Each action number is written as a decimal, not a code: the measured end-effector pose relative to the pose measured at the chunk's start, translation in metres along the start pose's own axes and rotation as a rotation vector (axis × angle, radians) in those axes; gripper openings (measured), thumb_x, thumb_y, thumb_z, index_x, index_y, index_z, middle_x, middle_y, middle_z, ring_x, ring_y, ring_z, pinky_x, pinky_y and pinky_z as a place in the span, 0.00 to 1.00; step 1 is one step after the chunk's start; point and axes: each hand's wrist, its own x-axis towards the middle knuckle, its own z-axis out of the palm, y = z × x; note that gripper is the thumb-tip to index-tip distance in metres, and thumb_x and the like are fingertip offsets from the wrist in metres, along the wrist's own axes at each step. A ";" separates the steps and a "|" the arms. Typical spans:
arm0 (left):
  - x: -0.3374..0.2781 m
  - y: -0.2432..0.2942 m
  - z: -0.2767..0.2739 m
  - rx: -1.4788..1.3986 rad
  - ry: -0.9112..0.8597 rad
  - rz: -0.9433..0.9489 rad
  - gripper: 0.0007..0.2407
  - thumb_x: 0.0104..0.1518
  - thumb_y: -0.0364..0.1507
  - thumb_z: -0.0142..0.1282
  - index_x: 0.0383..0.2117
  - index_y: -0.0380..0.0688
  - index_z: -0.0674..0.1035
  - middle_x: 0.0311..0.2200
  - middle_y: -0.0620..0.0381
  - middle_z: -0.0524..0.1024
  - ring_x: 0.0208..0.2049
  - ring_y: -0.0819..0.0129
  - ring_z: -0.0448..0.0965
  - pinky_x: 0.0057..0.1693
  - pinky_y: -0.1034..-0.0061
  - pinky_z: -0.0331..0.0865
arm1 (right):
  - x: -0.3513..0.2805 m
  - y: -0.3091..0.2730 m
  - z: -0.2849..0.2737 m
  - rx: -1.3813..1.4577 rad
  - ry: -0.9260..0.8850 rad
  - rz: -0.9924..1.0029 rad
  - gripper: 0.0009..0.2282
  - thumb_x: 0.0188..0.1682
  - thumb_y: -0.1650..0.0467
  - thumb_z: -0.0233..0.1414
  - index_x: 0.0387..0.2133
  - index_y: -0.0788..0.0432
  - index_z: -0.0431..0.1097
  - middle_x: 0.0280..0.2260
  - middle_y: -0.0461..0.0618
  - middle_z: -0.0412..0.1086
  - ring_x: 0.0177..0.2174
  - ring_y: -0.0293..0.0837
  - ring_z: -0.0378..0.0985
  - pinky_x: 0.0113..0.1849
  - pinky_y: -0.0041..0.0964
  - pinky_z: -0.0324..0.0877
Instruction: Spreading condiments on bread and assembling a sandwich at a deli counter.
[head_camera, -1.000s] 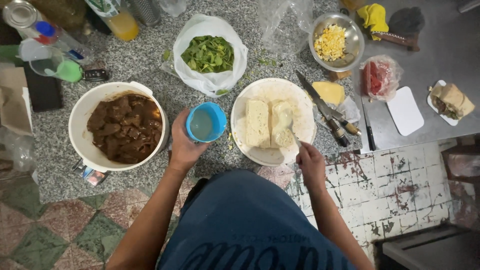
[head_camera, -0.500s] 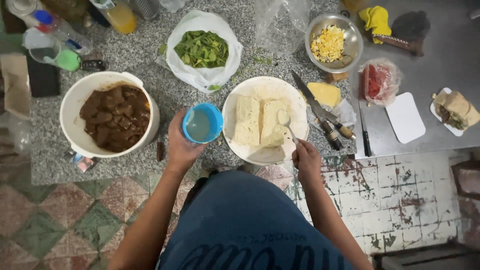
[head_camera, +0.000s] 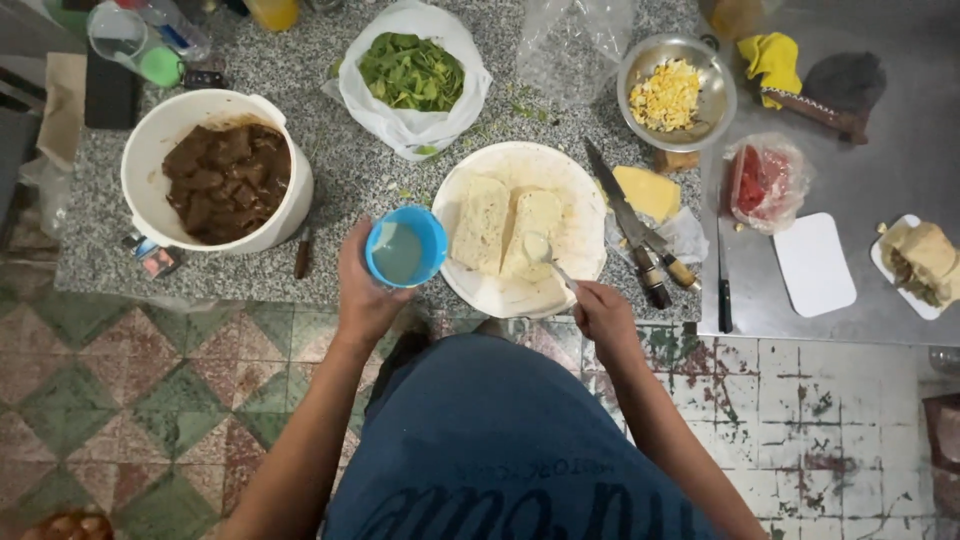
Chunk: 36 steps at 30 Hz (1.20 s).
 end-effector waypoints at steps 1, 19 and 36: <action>-0.005 -0.006 0.002 0.001 0.006 -0.002 0.42 0.39 0.27 0.75 0.63 0.30 0.62 0.58 0.26 0.62 0.64 0.22 0.59 0.68 0.29 0.50 | -0.007 -0.003 -0.003 -0.003 -0.006 -0.001 0.14 0.55 0.70 0.49 0.46 0.70 0.74 0.10 0.55 0.60 0.08 0.40 0.56 0.13 0.30 0.52; -0.031 -0.013 0.022 0.104 0.086 -0.042 0.46 0.37 0.34 0.81 0.65 0.35 0.64 0.61 0.33 0.64 0.66 0.33 0.61 0.71 0.44 0.52 | -0.007 0.012 -0.003 -1.673 0.412 -1.129 0.11 0.53 0.69 0.49 0.47 0.48 0.74 0.22 0.42 0.69 0.16 0.42 0.71 0.22 0.37 0.72; -0.033 -0.016 0.028 0.134 0.087 -0.045 0.45 0.37 0.36 0.81 0.64 0.38 0.65 0.62 0.36 0.65 0.66 0.36 0.63 0.71 0.45 0.54 | -0.041 -0.032 0.009 -0.932 0.059 -0.391 0.14 0.60 0.66 0.44 0.57 0.48 0.69 0.32 0.57 0.78 0.30 0.65 0.81 0.32 0.58 0.74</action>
